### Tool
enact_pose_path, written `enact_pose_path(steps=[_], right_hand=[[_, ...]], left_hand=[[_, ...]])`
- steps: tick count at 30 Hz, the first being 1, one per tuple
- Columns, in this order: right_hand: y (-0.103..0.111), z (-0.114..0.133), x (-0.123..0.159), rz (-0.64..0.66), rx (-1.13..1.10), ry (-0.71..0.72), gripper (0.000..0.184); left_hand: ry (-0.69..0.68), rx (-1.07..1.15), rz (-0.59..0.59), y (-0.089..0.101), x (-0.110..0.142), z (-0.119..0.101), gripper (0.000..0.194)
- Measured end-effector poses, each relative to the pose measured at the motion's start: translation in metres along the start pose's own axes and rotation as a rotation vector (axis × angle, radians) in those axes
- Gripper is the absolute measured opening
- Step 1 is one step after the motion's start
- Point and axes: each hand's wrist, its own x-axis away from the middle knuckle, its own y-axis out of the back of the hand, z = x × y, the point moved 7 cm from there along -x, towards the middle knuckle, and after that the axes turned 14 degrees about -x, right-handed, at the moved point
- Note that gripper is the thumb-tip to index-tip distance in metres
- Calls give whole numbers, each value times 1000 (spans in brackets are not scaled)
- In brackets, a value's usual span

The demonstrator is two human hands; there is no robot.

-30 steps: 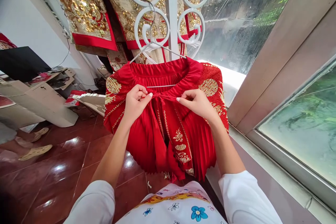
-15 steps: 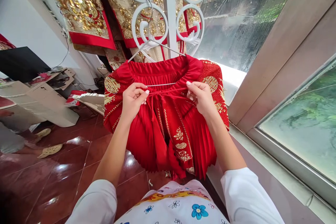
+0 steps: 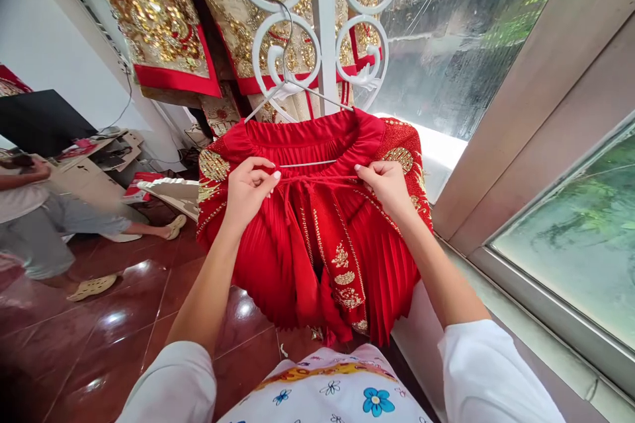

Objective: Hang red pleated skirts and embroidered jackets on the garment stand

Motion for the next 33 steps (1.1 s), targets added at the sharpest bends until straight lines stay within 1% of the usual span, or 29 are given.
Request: enact_pose_path(steps=[2, 3, 5, 6, 7, 8, 9, 10, 11, 12, 15, 16, 18, 20, 22, 24, 25, 26, 29, 31, 33], right_hand=[[-2, 7, 7, -74, 177, 104, 36], [-5, 13, 13, -132, 277, 188, 31], [-15, 28, 30, -280, 487, 399, 21], [-24, 35, 40, -335, 586, 507, 18], [-35, 40, 48, -361, 675, 602, 17], [-47, 42, 56, -356, 750, 676, 16], [-58, 41, 62, -323, 808, 723, 15], [-69, 37, 65, -263, 852, 741, 16], [-79, 31, 68, -190, 883, 730, 18], [-87, 22, 70, -114, 904, 688, 21], [-105, -10, 74, 85, 888, 474, 29], [-110, -20, 77, 136, 864, 405, 30], [-118, -35, 80, 186, 838, 286, 31], [-120, -45, 79, 168, 879, 170, 33], [-117, -50, 74, 106, 951, 56, 34], [-114, -52, 68, 66, 993, -9, 34], [-114, -53, 65, 60, 1000, -26, 33], [-114, -54, 62, 61, 1000, -35, 33], [-117, -60, 53, 68, 1009, -57, 31], [-119, -63, 48, 62, 1006, -63, 29], [-119, -63, 44, 40, 977, -61, 27]], left_hand=[[-45, -117, -28, 4, 3, -3, 24], [-95, -212, -59, 7, 5, -8, 27], [-246, -444, -90, 6, 8, -25, 30], [-328, -560, -76, 3, 9, -34, 30], [-401, -663, -47, -3, 10, -42, 30], [-459, -747, -11, -9, 10, -48, 30], [-499, -813, 29, -16, 10, -52, 31], [-521, -861, 65, -21, 9, -54, 32], [-530, -895, 101, -26, 7, -54, 33], [-531, -917, 136, -30, 5, -54, 34], [-506, -944, 207, -37, -1, -49, 34], [-497, -946, 214, -38, -3, -48, 34], [-490, -938, 196, -37, -4, -49, 36], [-484, -904, 117, -32, 1, -51, 38], [-443, -832, -27, -26, 13, -50, 31], [-356, -726, -160, -23, 33, -42, 20], [-301, -670, -193, -26, 44, -34, 17], [-242, -620, -200, -30, 56, -26, 16], [-79, -531, -150, -49, 83, 0, 18], [0, -493, -127, -58, 92, 13, 20], [60, -457, -102, -62, 95, 23, 23]])
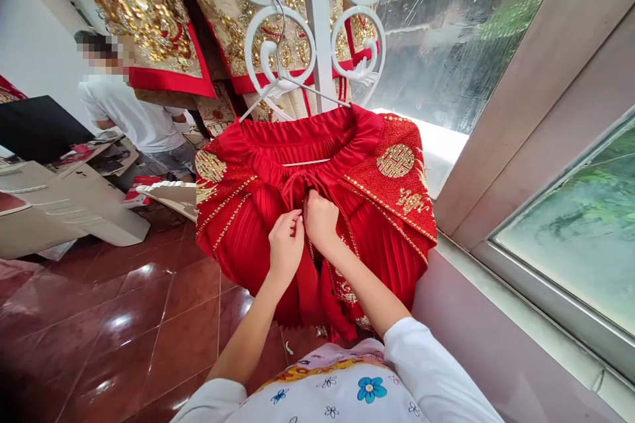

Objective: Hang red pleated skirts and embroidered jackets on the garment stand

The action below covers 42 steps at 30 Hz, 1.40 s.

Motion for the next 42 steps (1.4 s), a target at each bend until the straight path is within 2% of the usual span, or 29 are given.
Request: enact_pose_path(steps=[4, 10, 19, 25, 30, 34, 38, 42], right_hand=[[3, -3, -1, -69, -88, -3, 29], [0, -10, 2, -168, -165, 42, 34], [-8, -5, 3, -164, -149, 3, 32], [3, 1, 6, -198, -231, -37, 37], [10, 1, 2, -223, -323, -81, 39], [7, -3, -5, -262, -481, -71, 35], [6, -12, -3, -305, -818, -141, 25], [4, -18, 3, -219, -1122, -268, 13]], left_hand=[[35, 29, 89, -12, 1, 8, 31], [49, 41, 107, -17, 5, 8, 33], [55, 30, 151, -15, 9, 9, 36], [63, -3, 169, -14, 12, 7, 30], [66, -189, 141, -15, 7, 3, 32], [79, -375, 130, -18, 0, 2, 38], [117, -500, 174, -20, -6, 2, 39], [113, -533, 212, -22, -13, 0, 36]])
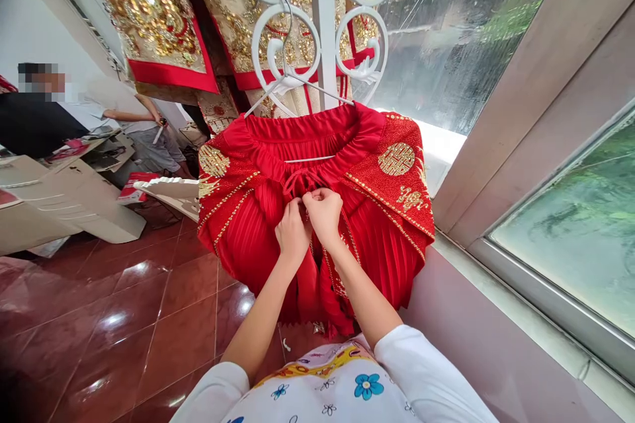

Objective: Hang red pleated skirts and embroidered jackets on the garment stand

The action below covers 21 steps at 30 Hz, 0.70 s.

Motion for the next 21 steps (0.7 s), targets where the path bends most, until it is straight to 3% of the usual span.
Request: enact_pose_path(steps=[6, 9, 16, 18, 21], right_hand=[[-8, -5, 5, 233, -232, -351, 13], [-11, -2, 11, 259, -280, -447, 12], [-27, 22, 7, 101, -433, -278, 16], [-27, 32, 5, 122, -280, -162, 19], [-18, 59, 11, 304, 151, 71, 30]], left_hand=[[-7, -37, 3, 2, -5, -2, 29], [-29, -50, 12, 4, -6, -3, 24], [-45, -62, 23, 6, -4, -10, 30], [-46, -54, 35, 8, -1, -9, 29], [-114, 60, 57, 20, 1, 2, 27]])
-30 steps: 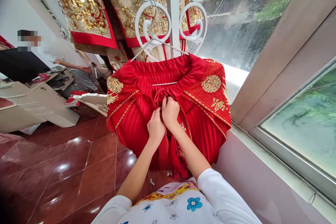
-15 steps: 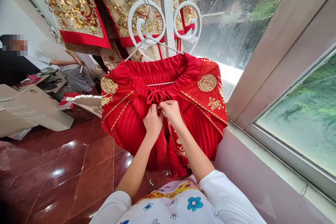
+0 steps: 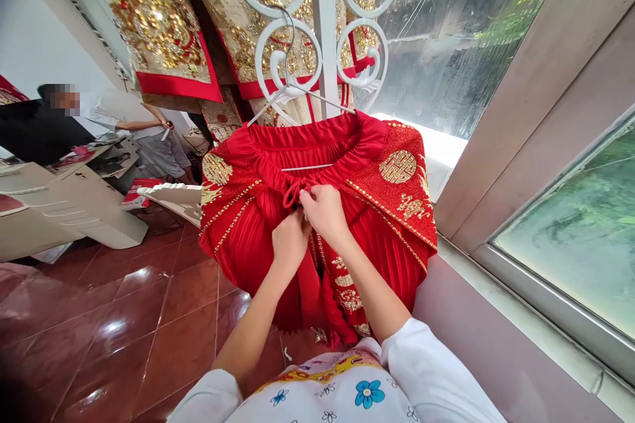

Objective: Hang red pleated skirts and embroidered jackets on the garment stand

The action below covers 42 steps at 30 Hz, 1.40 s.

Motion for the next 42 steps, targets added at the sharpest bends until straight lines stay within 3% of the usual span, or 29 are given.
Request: enact_pose_path(steps=[2, 4, 6, 7, 9, 11, 13, 16, 19, 23, 25, 27, 32, 36, 40, 42], right_hand=[[30, 29, 7, -22, 260, 198, 33], [81, 69, 12, -265, 454, 472, 27], [120, 103, 8, -431, 712, 732, 27], [131, 112, -2, -389, 818, 817, 34], [141, 114, -30, -144, 895, 857, 48], [140, 104, -53, 115, 886, 816, 55], [133, 92, -65, 251, 881, 775, 56], [126, 86, -72, 206, 845, 767, 42], [128, 90, -86, 120, 696, 707, 23], [129, 88, -109, 196, 564, 526, 25], [125, 83, -111, 236, 624, 503, 26], [120, 76, -106, 198, 744, 549, 28], [113, 58, -77, -69, 926, 680, 52], [123, 38, -35, -233, 943, 583, 61], [129, -11, 44, -263, 993, 372, 61], [132, -49, 91, -243, 1011, 202, 61]], left_hand=[[-87, 146, -63, 25, -3, 18, 27], [-154, 226, -258, 68, -13, 47, 27], [-192, 129, -501, 113, -32, 76, 24], [-228, 77, -546, 128, -46, 86, 22], [-374, 22, -503, 141, -76, 93, 36], [-469, 13, -344, 135, -103, 92, 59], [-437, 3, -241, 123, -120, 91, 66], [-342, 21, -255, 119, -127, 91, 49], [-326, 132, -298, 129, -127, 92, 41], [-251, 199, -326, 146, -128, 97, 49], [-216, 147, -286, 145, -126, 96, 49], [-168, 29, -261, 137, -122, 93, 44], [-96, -130, -462, 128, -98, 80, 51], [-145, 27, -668, 116, -62, 55, 68], [-366, 365, -682, 79, -16, 10, 53], [-484, 624, -566, 56, 6, -20, 39]])
